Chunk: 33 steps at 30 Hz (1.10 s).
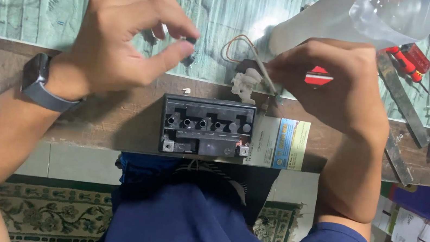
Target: Refilling a lead-acid battery with liquid using a syringe, wiping the surface, and replacing the cell caps.
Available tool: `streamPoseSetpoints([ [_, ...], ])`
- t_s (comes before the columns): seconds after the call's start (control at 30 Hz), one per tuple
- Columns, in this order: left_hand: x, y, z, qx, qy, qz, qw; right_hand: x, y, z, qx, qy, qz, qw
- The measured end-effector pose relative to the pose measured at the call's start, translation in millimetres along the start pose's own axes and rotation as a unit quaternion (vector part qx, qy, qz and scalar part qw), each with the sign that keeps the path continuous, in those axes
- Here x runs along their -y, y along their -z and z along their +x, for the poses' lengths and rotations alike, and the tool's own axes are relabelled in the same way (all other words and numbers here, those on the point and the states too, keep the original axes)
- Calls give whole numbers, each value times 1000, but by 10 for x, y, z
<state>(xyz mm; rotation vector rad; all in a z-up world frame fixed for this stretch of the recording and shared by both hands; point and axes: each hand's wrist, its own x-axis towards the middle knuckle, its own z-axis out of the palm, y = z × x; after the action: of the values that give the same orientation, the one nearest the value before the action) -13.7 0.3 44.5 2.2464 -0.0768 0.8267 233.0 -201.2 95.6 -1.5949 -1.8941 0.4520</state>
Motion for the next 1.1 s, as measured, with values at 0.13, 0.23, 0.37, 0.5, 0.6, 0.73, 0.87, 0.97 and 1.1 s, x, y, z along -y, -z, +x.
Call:
streamPoseSetpoints([
  [0.13,-227,0,107,69,13,-80,994,-59,-181,0,45,-15,-48,998],
  [0.23,-307,-42,158,101,-11,-142,985,-34,-250,43,120,-77,-101,985],
  [0.37,-406,-38,220,134,-60,-117,982,-46,-316,89,146,-18,-111,983],
  [0.5,-483,-67,207,191,-90,-25,977,-95,-368,83,159,-22,-106,981],
  [0.6,-527,-167,142,193,-103,50,974,-108,-400,66,151,-8,-140,979],
  [0.73,-603,-199,172,200,-93,103,970,-160,-430,27,163,11,-170,972],
  [0.87,-651,-202,299,257,54,49,964,-126,-414,49,164,25,-177,970],
  [0.97,-647,-202,462,319,181,31,930,-65,-359,92,154,25,-115,981],
  [1.1,-647,-204,612,353,272,22,895,-64,-353,82,118,32,-93,988],
])
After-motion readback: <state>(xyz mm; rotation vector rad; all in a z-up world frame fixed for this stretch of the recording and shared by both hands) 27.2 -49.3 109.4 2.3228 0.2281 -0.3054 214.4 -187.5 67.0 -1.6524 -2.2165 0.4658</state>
